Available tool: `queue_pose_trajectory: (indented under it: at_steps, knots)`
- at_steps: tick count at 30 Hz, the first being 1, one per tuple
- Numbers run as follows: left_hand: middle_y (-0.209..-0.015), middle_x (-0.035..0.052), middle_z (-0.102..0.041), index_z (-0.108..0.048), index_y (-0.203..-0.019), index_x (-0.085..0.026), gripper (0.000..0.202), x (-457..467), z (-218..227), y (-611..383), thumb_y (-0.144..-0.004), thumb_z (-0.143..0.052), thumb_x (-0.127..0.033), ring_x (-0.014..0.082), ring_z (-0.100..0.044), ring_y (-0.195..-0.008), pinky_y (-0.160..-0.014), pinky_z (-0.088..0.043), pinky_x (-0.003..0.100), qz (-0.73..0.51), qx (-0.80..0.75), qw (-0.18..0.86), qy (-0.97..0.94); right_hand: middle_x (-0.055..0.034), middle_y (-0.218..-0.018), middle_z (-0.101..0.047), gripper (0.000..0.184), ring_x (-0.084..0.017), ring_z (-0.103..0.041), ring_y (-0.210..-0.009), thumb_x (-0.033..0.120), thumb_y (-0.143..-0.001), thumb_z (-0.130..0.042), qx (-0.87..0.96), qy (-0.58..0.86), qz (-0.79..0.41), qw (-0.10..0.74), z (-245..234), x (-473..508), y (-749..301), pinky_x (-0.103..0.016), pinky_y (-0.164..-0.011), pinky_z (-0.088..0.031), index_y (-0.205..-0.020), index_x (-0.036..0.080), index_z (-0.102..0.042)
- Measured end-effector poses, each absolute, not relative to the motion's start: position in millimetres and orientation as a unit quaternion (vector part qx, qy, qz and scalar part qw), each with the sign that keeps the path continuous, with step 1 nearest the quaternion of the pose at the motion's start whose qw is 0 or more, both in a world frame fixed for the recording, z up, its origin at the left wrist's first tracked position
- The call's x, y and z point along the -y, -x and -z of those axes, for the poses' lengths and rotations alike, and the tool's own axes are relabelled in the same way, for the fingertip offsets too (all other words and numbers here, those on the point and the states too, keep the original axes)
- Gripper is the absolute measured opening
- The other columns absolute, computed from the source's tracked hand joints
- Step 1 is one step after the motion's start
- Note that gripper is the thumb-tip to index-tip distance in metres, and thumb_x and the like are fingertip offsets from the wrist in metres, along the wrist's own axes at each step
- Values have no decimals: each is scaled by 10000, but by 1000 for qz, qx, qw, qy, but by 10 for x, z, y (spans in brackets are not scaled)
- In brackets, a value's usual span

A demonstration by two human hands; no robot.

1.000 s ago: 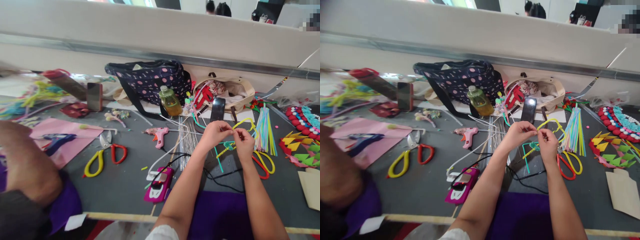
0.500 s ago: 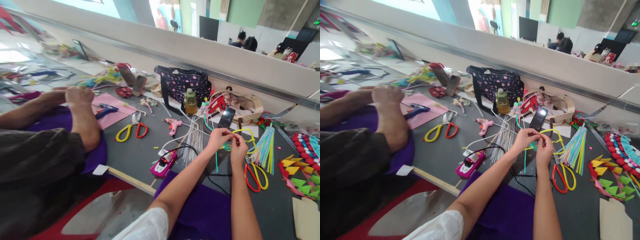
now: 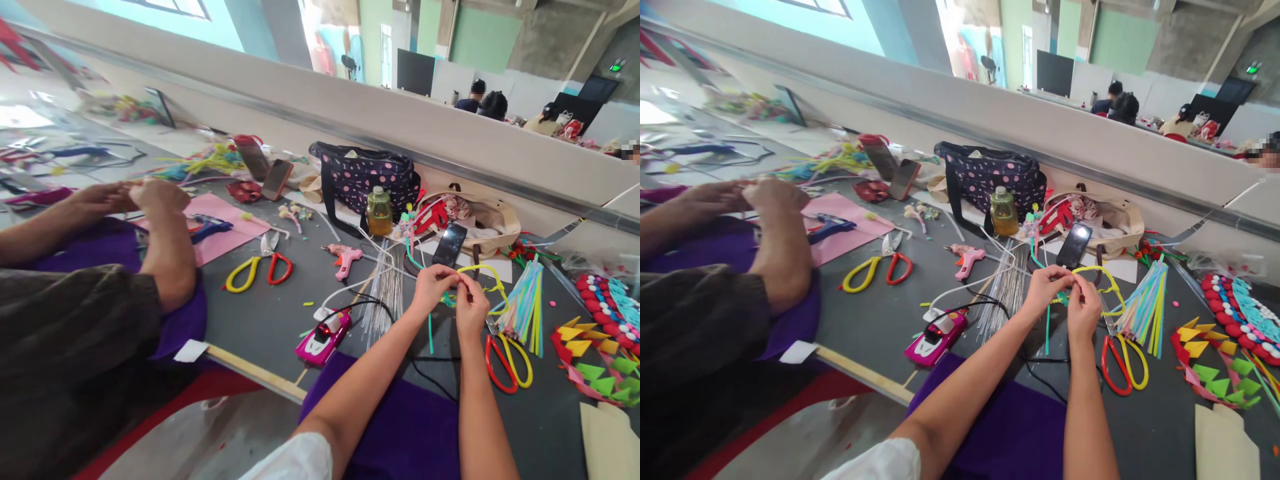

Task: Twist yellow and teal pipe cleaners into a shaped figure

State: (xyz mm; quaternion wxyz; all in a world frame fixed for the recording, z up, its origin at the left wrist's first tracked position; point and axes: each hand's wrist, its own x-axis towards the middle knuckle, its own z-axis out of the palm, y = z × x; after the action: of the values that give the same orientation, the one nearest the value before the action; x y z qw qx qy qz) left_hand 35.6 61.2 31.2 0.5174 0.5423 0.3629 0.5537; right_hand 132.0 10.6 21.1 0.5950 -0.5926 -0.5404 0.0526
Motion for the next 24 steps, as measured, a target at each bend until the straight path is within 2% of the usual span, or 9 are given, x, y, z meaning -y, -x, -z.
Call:
queue_pose_trajectory:
  at_steps: [5, 9, 11, 15, 20, 24]
  knots:
    - [-728, 54, -689, -734, -764, -144, 175, -711, -451, -303, -697, -720, -305, 154, -622, -688, -627, -487, 235, -535, -345, 499, -588, -126, -1052, -709, 339, -222, -668, -920, 351, -886, -514, 537, 574, -100, 611, -316, -60, -1337, -338, -753, -550, -1100, 165, -701]
    - [-763, 37, -677, -733, -767, -170, 120, -731, -562, -284, -734, -689, -276, 141, -623, -701, -631, -469, 220, -492, -331, 447, -670, -133, -1077, -693, 373, -207, -681, -803, 384, -873, -532, 510, 569, -168, 623, -385, -15, -1381, -297, -583, -554, -1125, 158, -689]
    - [-779, 28, -669, -732, -783, -183, 101, -702, -606, -283, -755, -668, -256, 130, -620, -689, -638, -469, 218, -498, -337, 420, -680, -130, -1085, -692, 376, -198, -679, -769, 387, -870, -535, 506, 569, -176, 624, -398, 0, -1395, -287, -548, -548, -1131, 165, -689]
    - [-777, 23, -658, -724, -786, -186, 83, -636, -656, -286, -771, -646, -208, 123, -619, -687, -655, -469, 218, -519, -327, 399, -681, -136, -1165, -669, 386, -215, -685, -832, 385, -861, -556, 503, 561, -176, 633, -386, 13, -1390, -304, -573, -574, -1157, 174, -683]
    - [-785, 24, -655, -712, -782, -178, 98, -633, -623, -316, -750, -621, -160, 123, -618, -679, -648, -475, 219, -535, -347, 400, -658, -132, -1166, -677, 405, -221, -685, -876, 370, -882, -541, 524, 565, -165, 615, -358, 6, -1334, -310, -602, -588, -1218, 175, -653]
    - [-751, 16, -647, -692, -773, -172, 90, -675, -588, -336, -736, -612, -180, 117, -598, -639, -600, -466, 213, -551, -377, 421, -614, -119, -1191, -673, 378, -224, -681, -948, 326, -913, -495, 553, 568, -104, 600, -360, 18, -1233, -342, -711, -593, -1234, 190, -640]
